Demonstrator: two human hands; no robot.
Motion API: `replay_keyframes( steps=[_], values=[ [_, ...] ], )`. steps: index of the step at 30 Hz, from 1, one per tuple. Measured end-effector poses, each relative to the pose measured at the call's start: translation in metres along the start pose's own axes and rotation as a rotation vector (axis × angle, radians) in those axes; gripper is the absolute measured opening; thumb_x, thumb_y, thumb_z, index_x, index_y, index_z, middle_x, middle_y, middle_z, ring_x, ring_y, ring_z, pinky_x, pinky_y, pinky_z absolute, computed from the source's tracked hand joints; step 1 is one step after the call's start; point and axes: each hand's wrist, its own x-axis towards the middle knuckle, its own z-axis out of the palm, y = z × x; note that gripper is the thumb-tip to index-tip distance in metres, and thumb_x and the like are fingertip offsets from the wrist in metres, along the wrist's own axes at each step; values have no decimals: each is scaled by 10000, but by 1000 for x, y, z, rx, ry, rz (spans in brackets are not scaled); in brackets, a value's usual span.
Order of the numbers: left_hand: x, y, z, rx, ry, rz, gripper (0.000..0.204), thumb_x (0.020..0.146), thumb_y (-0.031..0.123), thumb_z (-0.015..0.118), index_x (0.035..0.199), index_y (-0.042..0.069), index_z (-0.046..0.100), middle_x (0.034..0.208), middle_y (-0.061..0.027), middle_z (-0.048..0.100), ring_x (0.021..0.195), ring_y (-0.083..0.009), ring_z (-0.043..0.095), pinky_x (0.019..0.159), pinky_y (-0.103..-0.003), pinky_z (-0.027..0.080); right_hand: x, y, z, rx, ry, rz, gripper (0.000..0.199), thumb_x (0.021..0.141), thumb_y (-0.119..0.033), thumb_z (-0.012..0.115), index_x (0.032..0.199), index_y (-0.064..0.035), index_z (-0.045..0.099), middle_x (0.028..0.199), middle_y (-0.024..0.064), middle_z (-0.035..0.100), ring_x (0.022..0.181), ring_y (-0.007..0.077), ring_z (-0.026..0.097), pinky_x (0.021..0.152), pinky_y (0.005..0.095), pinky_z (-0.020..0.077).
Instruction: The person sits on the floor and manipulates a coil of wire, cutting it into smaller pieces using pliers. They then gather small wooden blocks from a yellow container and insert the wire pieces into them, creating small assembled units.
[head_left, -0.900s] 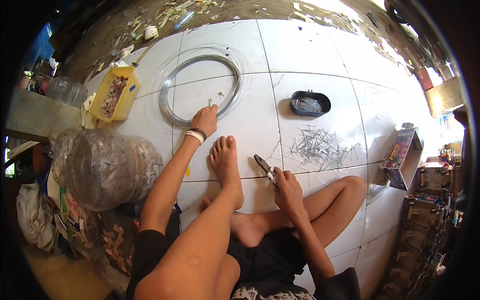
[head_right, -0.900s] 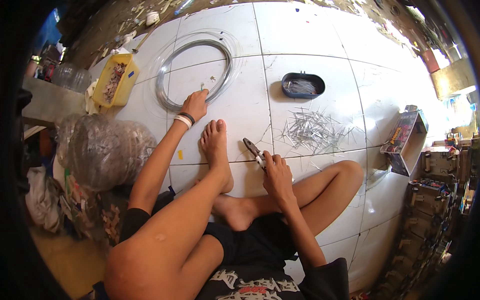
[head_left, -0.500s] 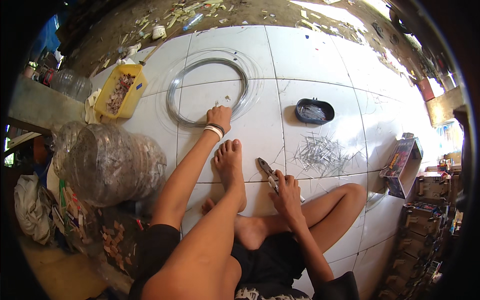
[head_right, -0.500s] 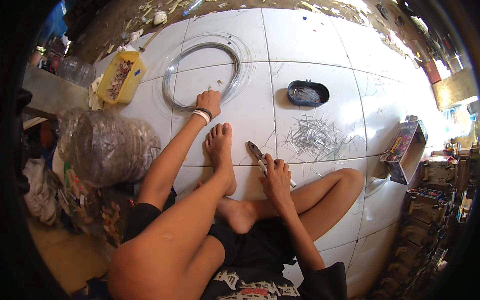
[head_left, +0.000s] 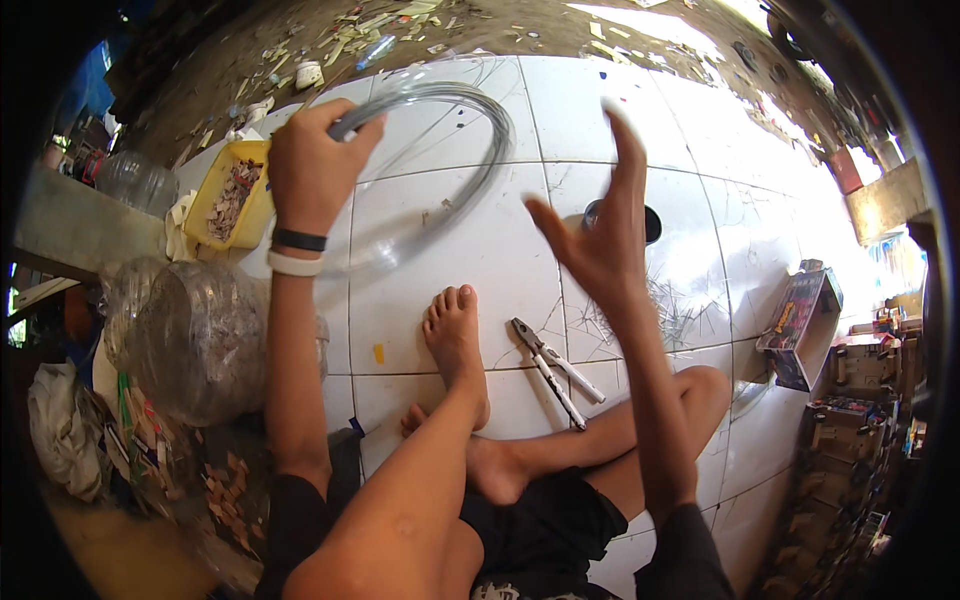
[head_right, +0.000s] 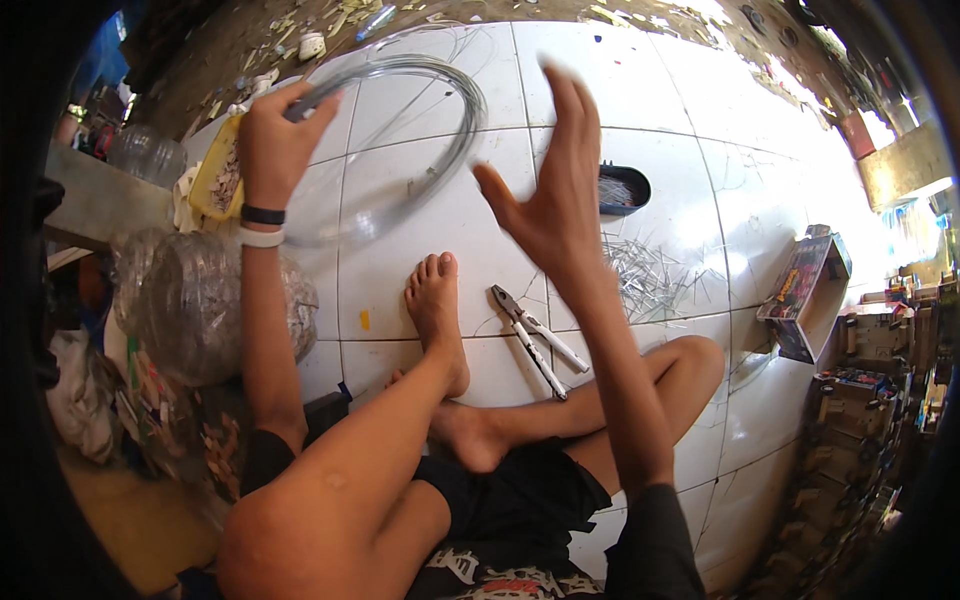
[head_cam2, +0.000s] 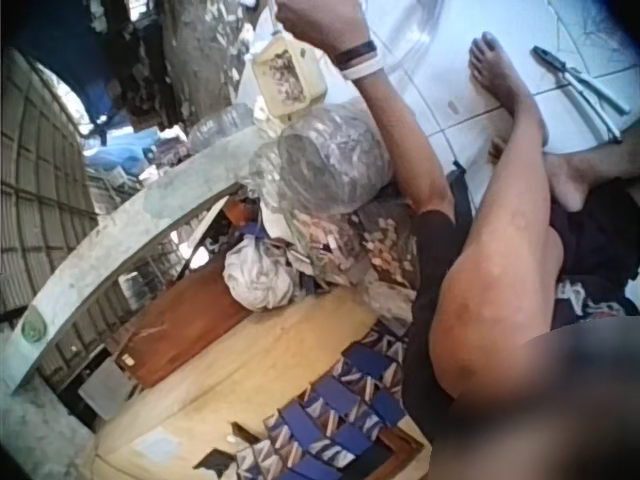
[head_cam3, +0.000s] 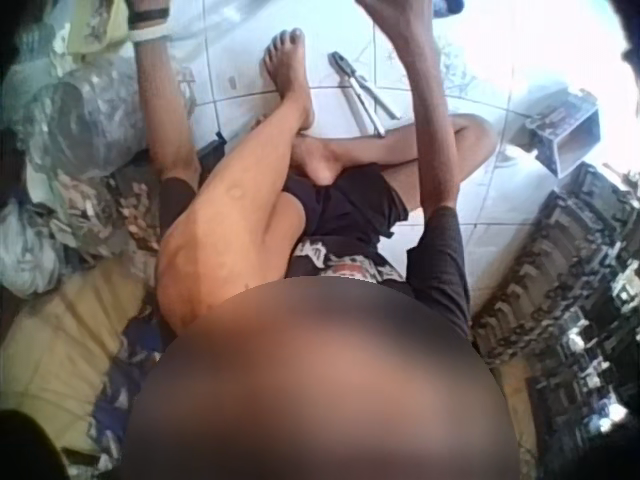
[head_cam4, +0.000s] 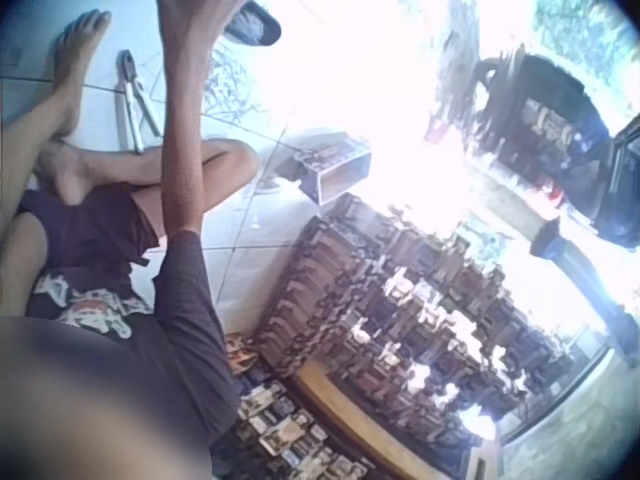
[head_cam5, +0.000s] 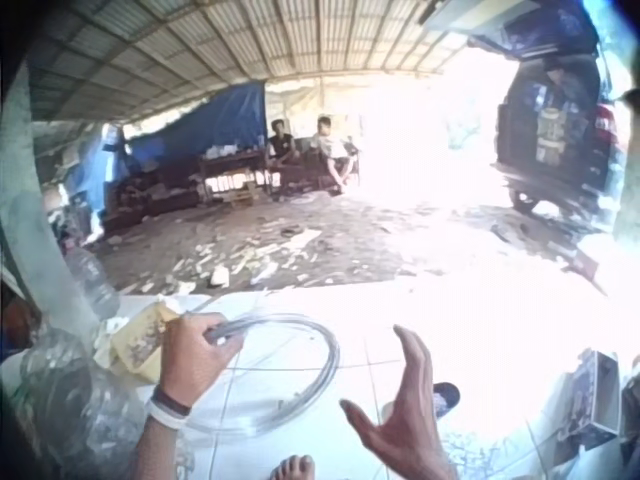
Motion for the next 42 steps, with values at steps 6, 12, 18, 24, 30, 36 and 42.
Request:
replay_keyframes(
  steps=[6,12,18,24,30,36,42],
  values=[
    [-1,45,-49,-179,-197,42,290,911,251,866,834,-13,773,567,-19,582,550,-48,497,529,-293,396,142,-73,-16,-91,-344,-352,1070,828,-284,905,1652,-67,257,1622,193,348,1527,419,299,1234,653,233],
    [-10,49,-81,-515,-71,-25,146,941,130,850,878,11,795,649,86,590,595,4,493,530,-218,337,146,-71,-26,22,-497,-157,379,939,-264,836,1175,14,731,776,97,704,707,235,690,648,423,528],
    [-26,30,-76,-741,281,-105,68,921,76,860,944,16,836,676,102,567,593,26,436,559,-187,269,112,7,-39,222,-448,50,298,1041,-329,772,1116,-41,795,664,-11,619,587,48,582,529,264,434],
    [-36,-3,-59,-909,474,-374,237,940,232,849,824,68,723,599,102,356,519,-21,246,527,-256,180,110,38,-39,365,-304,155,294,1026,-320,790,1116,-39,784,662,-24,625,579,55,584,541,253,447],
    [-38,-12,-63,-1157,577,-441,390,959,288,826,682,148,590,601,88,281,512,-48,239,536,-265,238,126,33,-58,464,-394,156,209,1013,-281,792,1054,-77,774,747,-6,643,663,90,625,633,292,523],
    [-41,-21,-47,-1281,611,-467,455,1050,263,703,749,178,372,627,63,265,530,-63,225,553,-270,232,145,-5,-66,504,-334,70,293,1008,-369,805,998,-77,780,681,-25,604,618,64,610,575,256,451],
    [-53,-57,1,-951,418,-518,492,1066,313,674,649,134,486,555,31,404,503,-106,407,567,-274,430,163,-27,-44,343,-248,131,257,1010,-240,814,850,-45,763,621,-70,555,542,33,495,516,275,379]
  ],
)
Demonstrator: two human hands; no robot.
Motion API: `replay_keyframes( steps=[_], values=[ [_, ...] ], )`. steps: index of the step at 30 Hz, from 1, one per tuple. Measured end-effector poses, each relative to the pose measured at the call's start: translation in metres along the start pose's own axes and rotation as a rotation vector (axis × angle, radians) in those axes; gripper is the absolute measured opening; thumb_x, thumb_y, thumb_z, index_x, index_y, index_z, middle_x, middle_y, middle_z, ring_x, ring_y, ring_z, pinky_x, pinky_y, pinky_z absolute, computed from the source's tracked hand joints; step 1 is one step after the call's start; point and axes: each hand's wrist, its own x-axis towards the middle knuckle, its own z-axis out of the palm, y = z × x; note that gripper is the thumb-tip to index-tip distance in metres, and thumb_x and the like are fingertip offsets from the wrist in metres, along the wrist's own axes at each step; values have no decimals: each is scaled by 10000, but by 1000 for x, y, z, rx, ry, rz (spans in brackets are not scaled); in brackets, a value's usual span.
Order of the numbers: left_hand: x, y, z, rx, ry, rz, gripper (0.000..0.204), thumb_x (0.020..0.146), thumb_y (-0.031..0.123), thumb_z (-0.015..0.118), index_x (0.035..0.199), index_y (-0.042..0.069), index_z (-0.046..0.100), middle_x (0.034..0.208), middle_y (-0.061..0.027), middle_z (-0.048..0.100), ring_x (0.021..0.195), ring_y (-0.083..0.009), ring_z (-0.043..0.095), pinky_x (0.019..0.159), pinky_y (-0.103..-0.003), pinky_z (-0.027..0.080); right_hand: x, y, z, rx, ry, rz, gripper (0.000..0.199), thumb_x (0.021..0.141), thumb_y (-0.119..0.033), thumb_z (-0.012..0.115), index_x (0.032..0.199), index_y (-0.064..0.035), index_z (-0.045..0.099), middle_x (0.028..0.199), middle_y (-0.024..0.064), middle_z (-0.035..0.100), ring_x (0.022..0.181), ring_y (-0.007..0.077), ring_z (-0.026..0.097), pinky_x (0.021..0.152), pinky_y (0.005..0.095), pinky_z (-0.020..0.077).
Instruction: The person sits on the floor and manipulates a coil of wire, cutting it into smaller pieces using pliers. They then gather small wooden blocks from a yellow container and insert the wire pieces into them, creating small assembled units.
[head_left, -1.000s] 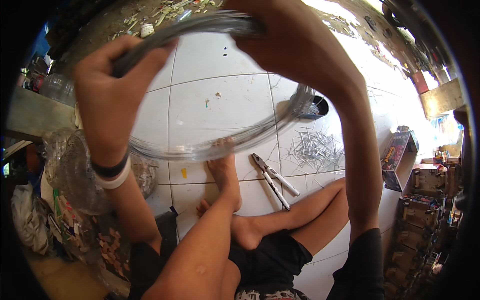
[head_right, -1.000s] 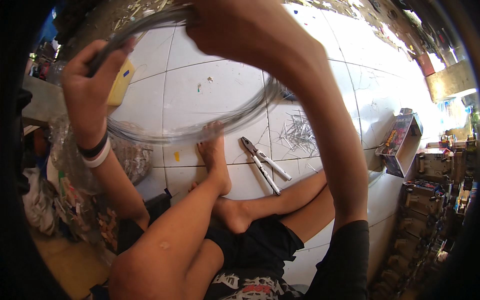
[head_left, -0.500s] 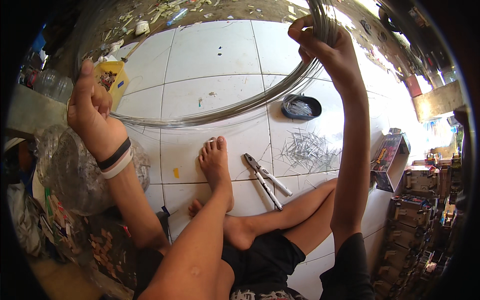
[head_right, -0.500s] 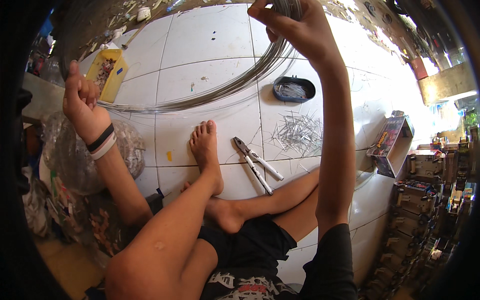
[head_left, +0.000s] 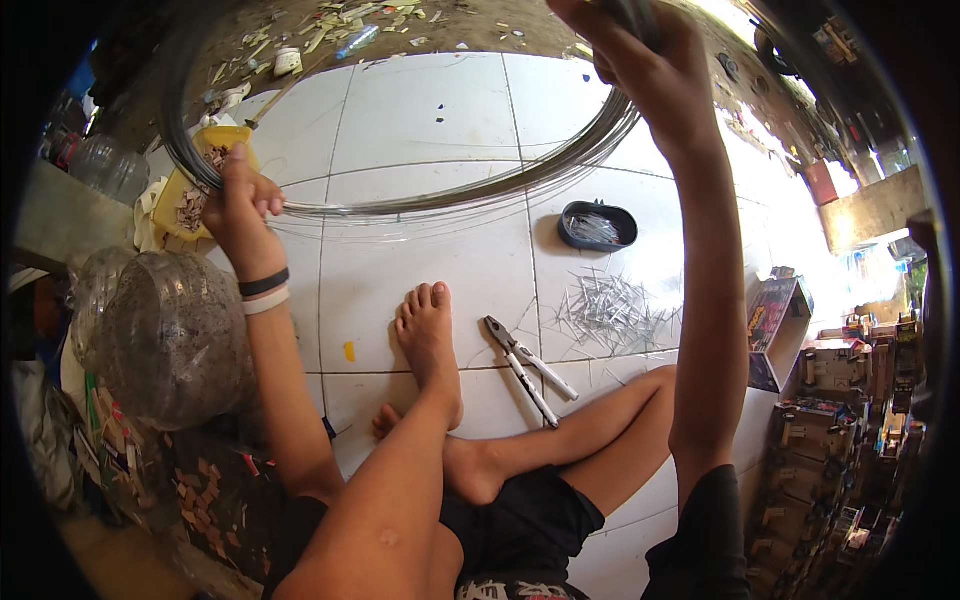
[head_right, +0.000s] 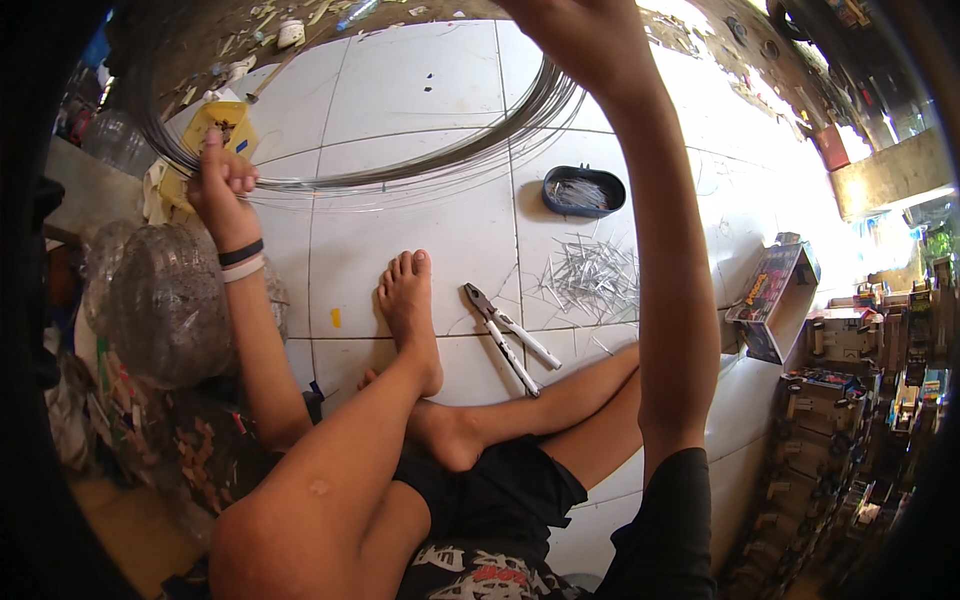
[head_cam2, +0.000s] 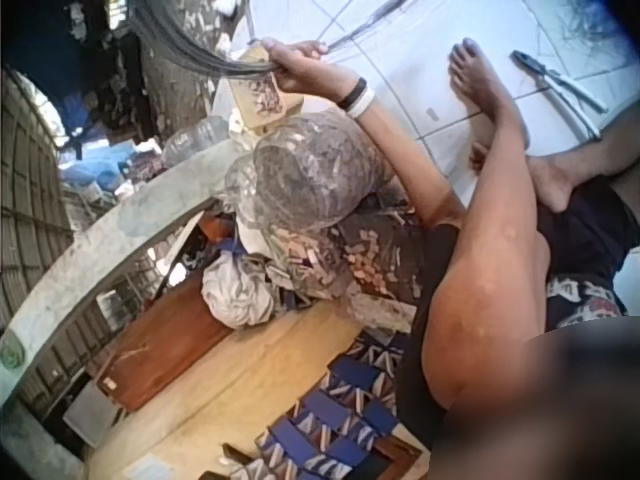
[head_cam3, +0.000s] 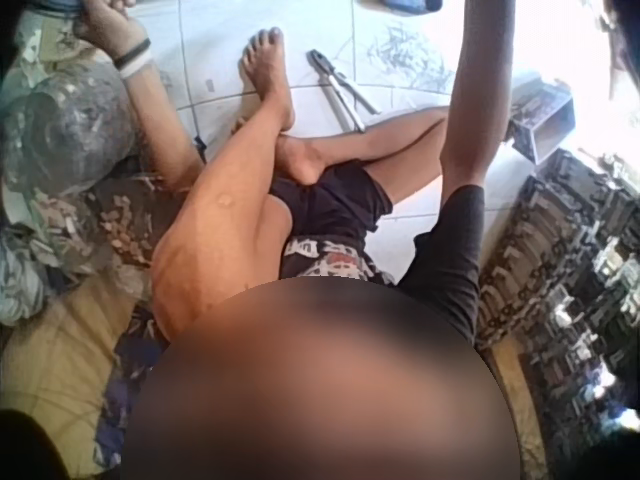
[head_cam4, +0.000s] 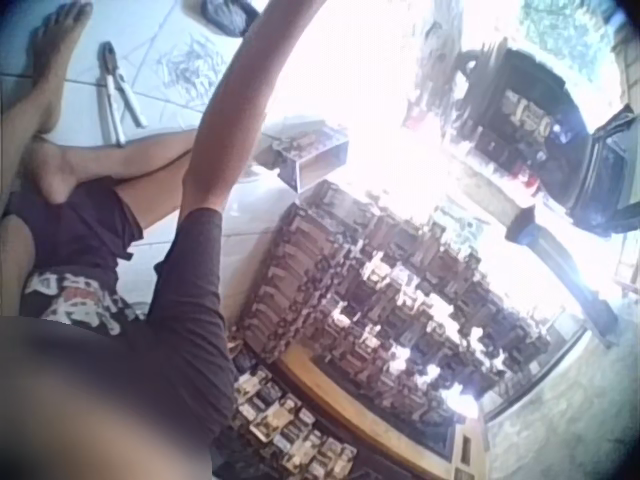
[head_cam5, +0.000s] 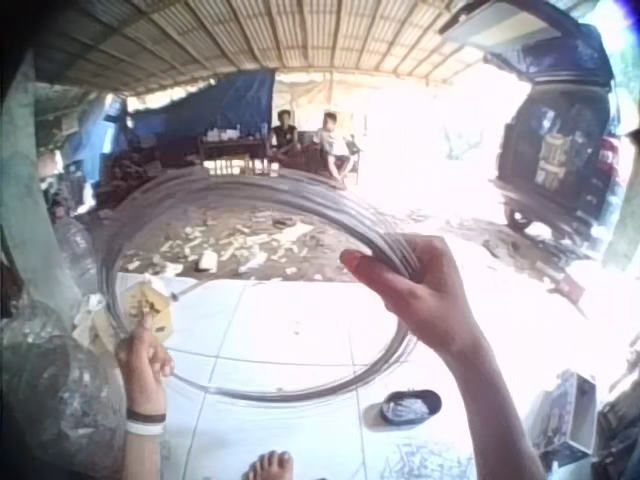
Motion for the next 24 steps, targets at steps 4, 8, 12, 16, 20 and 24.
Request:
replay_keyframes(
  steps=[4,8,12,16,20,24],
  values=[
    [-1,-36,-10,-60,-33,-15,527,1039,229,736,605,145,450,542,23,430,496,-117,442,540,-307,452,-2,34,6,-16,-133,78,287,970,-252,860,1081,-7,758,808,13,676,726,88,642,609,274,498],
    [1,-60,-29,66,-176,-6,440,1012,210,784,652,92,560,592,1,559,548,-106,547,570,-290,479,-11,77,18,-140,-144,-20,380,967,-405,855,804,-77,754,605,-24,613,520,49,576,494,237,393],
    [4,-81,-43,177,-280,-5,291,967,198,845,781,61,668,688,-7,678,632,-80,633,632,-228,477,-22,98,28,-131,-265,13,380,873,-386,941,893,-60,747,704,4,687,606,80,654,600,259,522],
    [3,-95,-52,284,-296,-54,196,935,117,875,884,59,695,770,9,710,685,-61,655,666,-218,492,-27,106,29,-100,-457,53,618,840,-250,966,1337,-22,677,1065,172,822,996,234,808,931,398,637],
    [-1,-97,-55,223,-288,-16,193,927,97,879,889,64,693,789,19,709,687,-54,650,644,-213,474,-24,114,22,-126,-348,-14,633,859,-262,950,1381,-41,667,1107,146,821,1021,252,809,916,427,647],
    [-1,-98,-52,242,-306,-8,205,947,142,864,851,72,696,739,32,670,621,-44,588,586,-212,425,-22,124,17,-127,-426,-13,747,833,-332,963,1441,-46,636,1249,149,784,1118,273,781,915,421,651]
  ],
)
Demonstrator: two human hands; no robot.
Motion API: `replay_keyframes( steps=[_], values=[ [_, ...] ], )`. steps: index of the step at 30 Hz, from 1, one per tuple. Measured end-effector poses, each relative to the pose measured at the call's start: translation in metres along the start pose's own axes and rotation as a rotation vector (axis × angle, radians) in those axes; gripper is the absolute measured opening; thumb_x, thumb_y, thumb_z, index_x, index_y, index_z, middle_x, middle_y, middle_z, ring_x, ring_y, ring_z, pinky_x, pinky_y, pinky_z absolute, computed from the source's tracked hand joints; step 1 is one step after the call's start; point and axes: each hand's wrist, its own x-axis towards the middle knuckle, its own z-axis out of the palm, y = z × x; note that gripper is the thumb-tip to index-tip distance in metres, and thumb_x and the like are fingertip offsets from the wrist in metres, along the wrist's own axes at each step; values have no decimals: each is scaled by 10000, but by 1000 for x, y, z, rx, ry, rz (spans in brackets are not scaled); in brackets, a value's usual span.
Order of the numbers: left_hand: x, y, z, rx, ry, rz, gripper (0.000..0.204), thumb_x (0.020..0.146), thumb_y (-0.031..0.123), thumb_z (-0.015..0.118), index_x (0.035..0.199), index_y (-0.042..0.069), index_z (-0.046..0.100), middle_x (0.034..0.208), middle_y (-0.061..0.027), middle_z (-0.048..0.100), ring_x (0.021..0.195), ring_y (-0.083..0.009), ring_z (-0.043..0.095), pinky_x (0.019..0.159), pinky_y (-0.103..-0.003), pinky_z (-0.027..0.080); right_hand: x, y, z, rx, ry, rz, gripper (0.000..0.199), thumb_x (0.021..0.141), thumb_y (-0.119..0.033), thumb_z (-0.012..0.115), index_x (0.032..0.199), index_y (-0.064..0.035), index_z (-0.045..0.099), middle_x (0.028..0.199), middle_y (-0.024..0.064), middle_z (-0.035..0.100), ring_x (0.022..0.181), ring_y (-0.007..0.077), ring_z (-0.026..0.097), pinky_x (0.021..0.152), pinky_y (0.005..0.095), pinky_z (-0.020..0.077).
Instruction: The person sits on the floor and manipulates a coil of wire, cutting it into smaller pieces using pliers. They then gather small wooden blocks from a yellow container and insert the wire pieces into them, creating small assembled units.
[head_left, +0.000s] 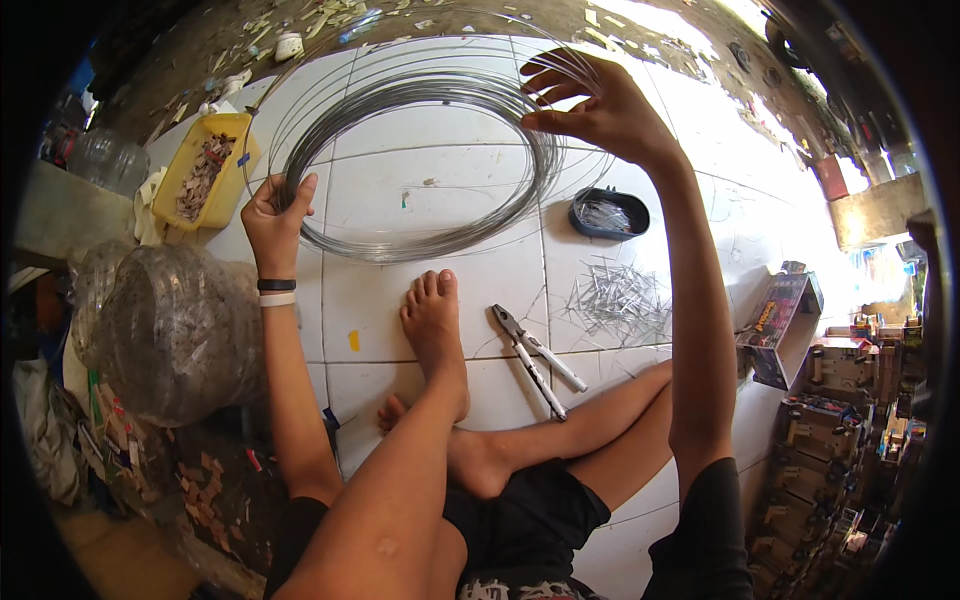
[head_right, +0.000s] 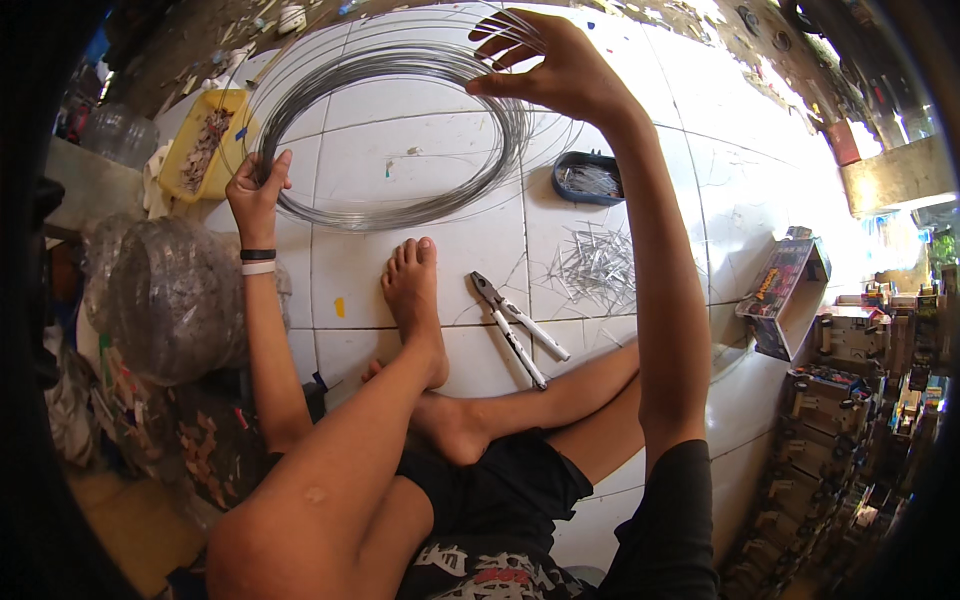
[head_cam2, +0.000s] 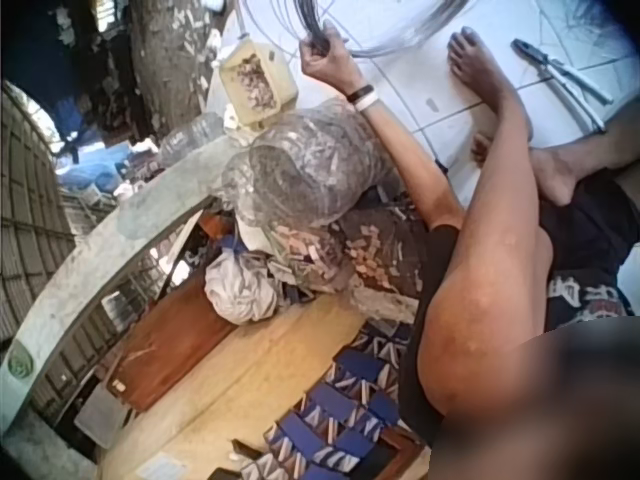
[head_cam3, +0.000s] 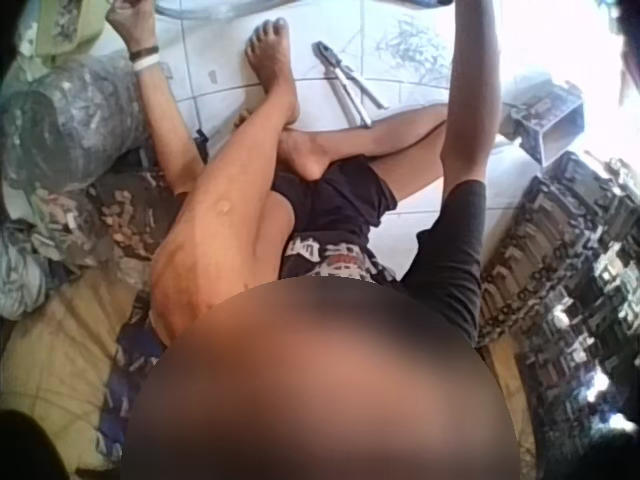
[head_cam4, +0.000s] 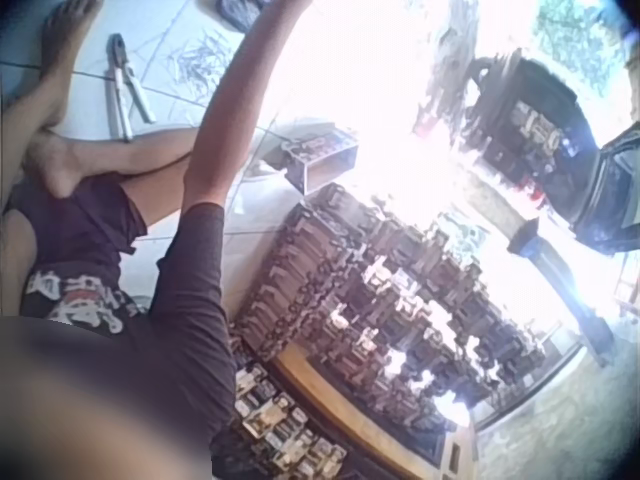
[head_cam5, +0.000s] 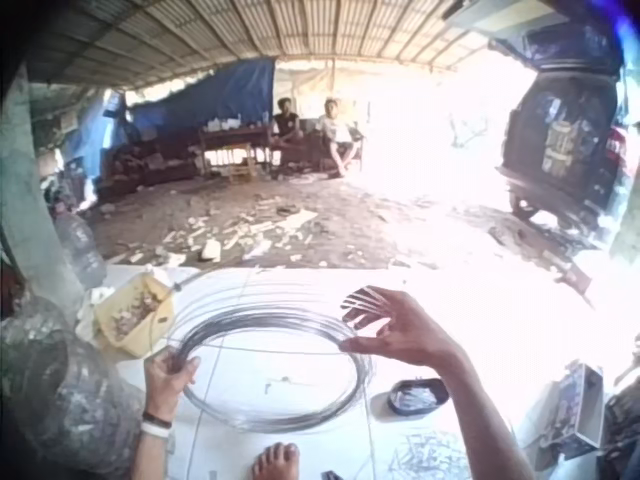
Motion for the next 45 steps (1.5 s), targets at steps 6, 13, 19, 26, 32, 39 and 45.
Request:
replay_keyframes(
  steps=[6,13,19,26,32,39,45],
  values=[
    [-2,-3,2,-130,-19,-3,351,1012,188,780,719,119,600,586,74,493,509,-30,392,510,-242,281,-10,7,-1,75,38,45,931,800,-428,973,1555,-80,554,1420,188,695,1280,337,702,1084,528,586],
    [-9,22,0,-328,50,70,494,1040,207,683,649,171,383,543,64,317,484,-69,232,538,-298,224,-12,3,-12,-22,-15,-77,1071,785,-444,974,1651,-124,432,1655,172,500,1549,381,451,1247,610,415],
    [6,76,-2,-720,21,254,491,1054,287,593,657,194,319,533,37,259,456,-124,213,519,-309,256,9,-41,-9,275,413,-8,753,893,-335,914,1493,-39,566,1333,159,675,1255,284,653,991,432,567],
    [3,112,-10,-734,-113,259,497,1108,280,545,678,203,307,557,58,242,499,-92,169,670,-319,289,10,-72,-47,276,255,31,640,909,-390,899,1361,-12,648,1201,176,709,1179,276,671,975,415,570],
    [-4,114,-2,-868,34,168,500,1130,304,539,691,196,325,566,47,277,511,-98,209,699,-325,316,-2,-43,-52,264,-65,-36,448,950,-443,831,1210,-91,737,1056,91,802,1001,255,816,1047,452,597],
    [-14,113,14,-845,65,69,487,1133,308,548,709,185,344,583,39,301,527,-106,250,716,-315,331,-14,-30,-44,427,37,71,295,1016,-391,777,1042,-115,675,774,-5,638,732,156,726,848,365,616],
    [-11,63,30,-490,174,13,443,1074,275,691,718,141,464,618,-10,518,568,-138,481,634,-296,433,-8,-57,-36,624,168,78,330,1121,-344,644,865,-153,562,595,-97,315,482,46,334,501,278,331]
  ],
)
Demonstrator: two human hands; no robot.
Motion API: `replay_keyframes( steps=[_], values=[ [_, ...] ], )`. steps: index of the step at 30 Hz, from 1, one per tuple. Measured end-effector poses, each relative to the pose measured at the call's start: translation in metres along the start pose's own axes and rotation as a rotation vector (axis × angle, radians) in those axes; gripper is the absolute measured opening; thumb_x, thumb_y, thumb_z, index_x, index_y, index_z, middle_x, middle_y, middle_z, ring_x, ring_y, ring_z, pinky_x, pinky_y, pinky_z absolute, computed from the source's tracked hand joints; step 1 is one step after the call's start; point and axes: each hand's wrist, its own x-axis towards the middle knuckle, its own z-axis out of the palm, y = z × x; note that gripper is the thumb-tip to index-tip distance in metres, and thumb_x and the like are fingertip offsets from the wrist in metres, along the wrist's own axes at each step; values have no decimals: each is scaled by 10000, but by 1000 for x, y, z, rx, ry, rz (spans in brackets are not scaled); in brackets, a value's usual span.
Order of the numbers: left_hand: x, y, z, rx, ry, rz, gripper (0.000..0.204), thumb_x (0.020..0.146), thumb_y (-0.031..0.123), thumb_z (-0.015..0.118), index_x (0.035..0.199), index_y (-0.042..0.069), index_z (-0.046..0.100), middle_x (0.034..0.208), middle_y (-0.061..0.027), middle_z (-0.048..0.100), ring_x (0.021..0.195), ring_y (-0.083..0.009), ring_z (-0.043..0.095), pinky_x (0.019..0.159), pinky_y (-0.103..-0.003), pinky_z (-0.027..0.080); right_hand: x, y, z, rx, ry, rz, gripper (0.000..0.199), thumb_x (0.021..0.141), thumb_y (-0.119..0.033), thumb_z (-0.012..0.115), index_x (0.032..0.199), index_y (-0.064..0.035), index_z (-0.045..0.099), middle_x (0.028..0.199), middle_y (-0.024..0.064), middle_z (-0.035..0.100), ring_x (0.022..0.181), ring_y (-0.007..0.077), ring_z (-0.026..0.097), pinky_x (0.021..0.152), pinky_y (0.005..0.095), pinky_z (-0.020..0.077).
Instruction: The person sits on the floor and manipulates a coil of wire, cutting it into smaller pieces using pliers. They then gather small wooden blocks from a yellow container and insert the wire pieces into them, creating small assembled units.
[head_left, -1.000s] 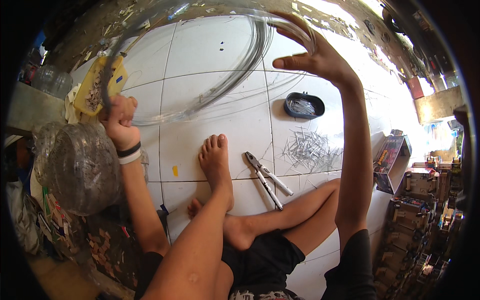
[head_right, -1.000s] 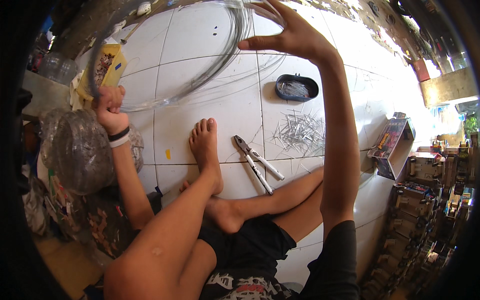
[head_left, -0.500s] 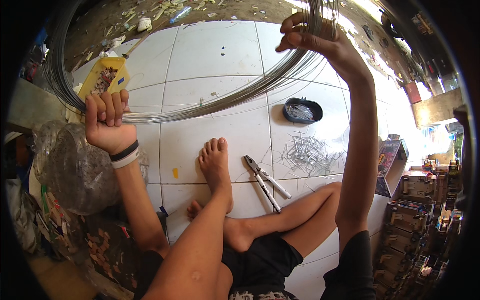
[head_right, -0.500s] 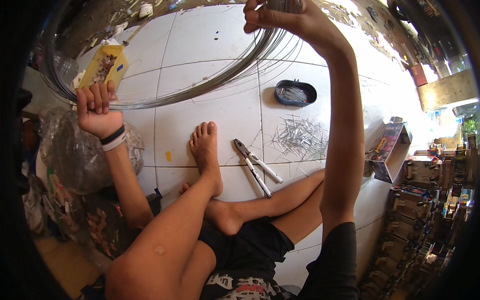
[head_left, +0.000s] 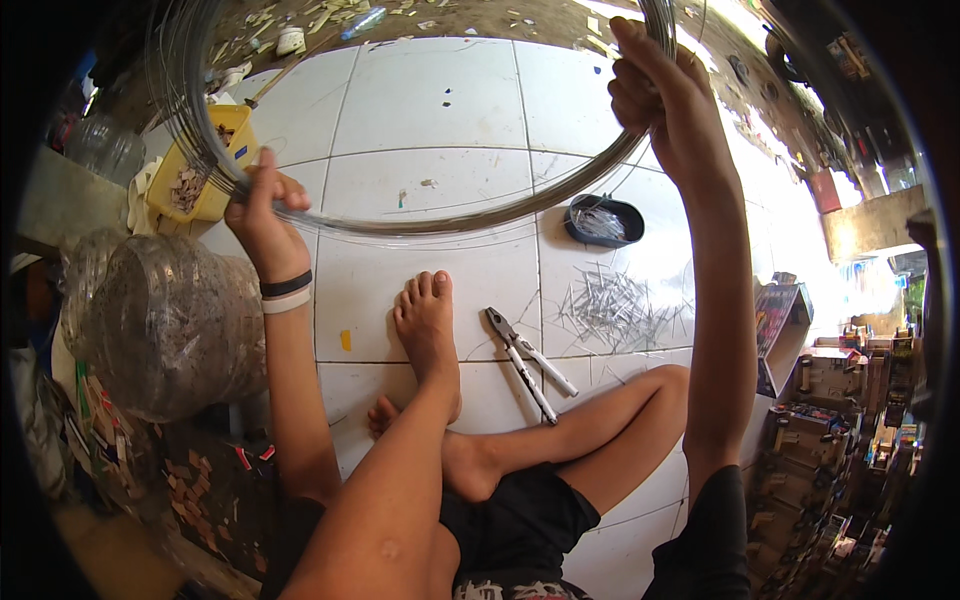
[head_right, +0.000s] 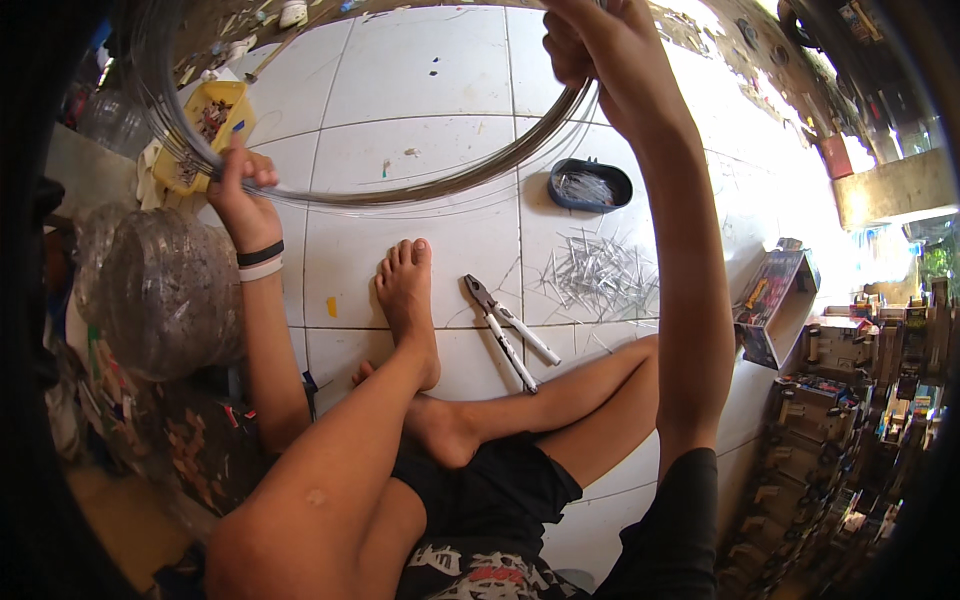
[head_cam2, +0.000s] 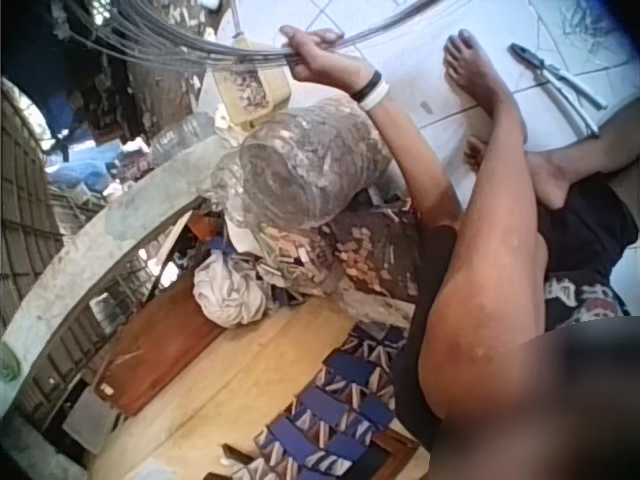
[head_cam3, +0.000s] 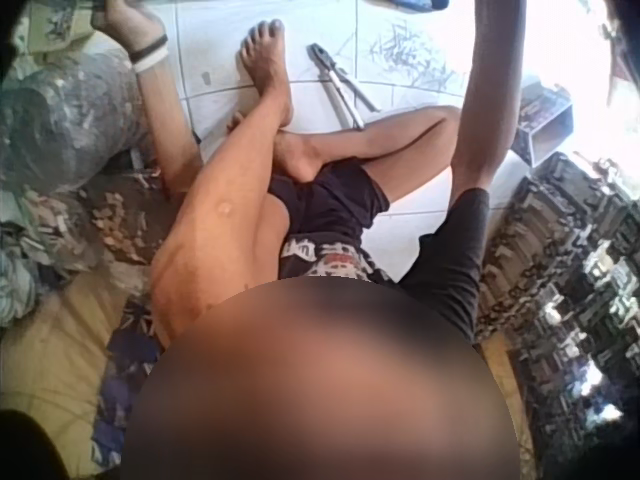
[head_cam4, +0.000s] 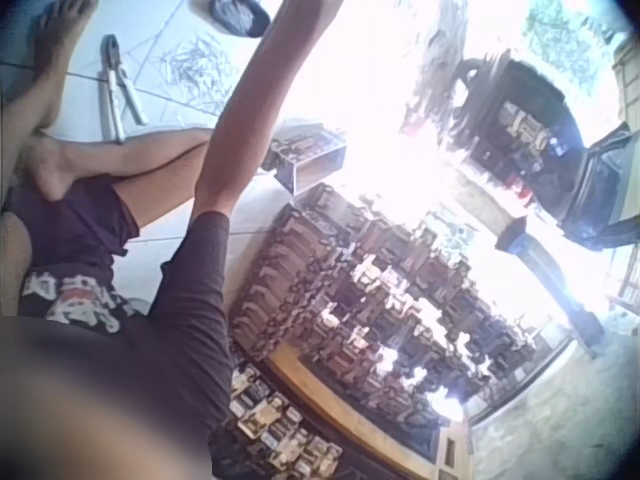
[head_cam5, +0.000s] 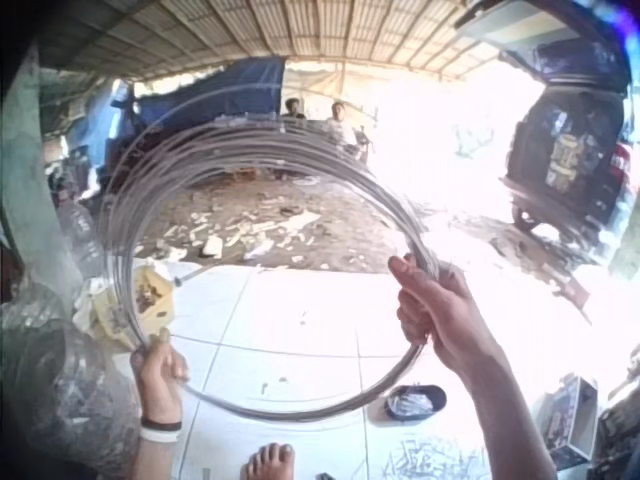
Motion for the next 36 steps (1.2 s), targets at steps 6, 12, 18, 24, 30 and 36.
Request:
replay_keyframes(
  steps=[6,12,18,24,30,36],
  values=[
    [1,-57,-19,228,-173,-214,270,953,216,849,1027,20,679,928,-77,738,959,-191,726,955,-321,538,18,-21,32,-406,243,17,431,1080,-333,725,723,-103,650,557,-136,403,497,8,326,472,281,246],
    [14,-67,-39,295,1,-212,810,833,202,952,1450,-8,471,1363,-189,621,1250,-253,620,1083,-387,495,15,-5,48,-812,128,-138,394,1038,-418,764,868,-63,738,602,-75,503,521,30,418,501,288,306],
    [16,-23,-37,679,-76,211,1057,767,226,996,1569,26,337,1512,-243,498,1423,-327,476,1192,-479,384,17,13,63,-808,33,-105,391,976,-420,833,958,-29,831,609,-40,580,561,36,473,527,293,339],
    [17,37,11,1052,-176,603,1226,696,283,1030,1659,116,290,1639,-245,411,1590,-396,285,1272,-604,233,19,19,87,-790,-87,-107,366,946,-403,865,956,-38,844,619,-7,637,550,61,528,534,300,389],
    [31,70,56,1437,-372,917,817,711,343,982,1443,184,656,1390,-109,693,1443,-332,530,1226,-642,284,31,21,101,-854,-105,-73,340,876,-373,916,936,-47,843,658,56,712,564,127,624,564,323,473],
    [50,79,87,1379,-707,643,457,749,250,933,1153,80,805,1058,-139,804,1010,-319,767,960,-429,573,38,22,112,-896,-140,-40,320,859,-336,924,901,-35,823,655,82,705,571,139,621,582,355,488]
  ],
)
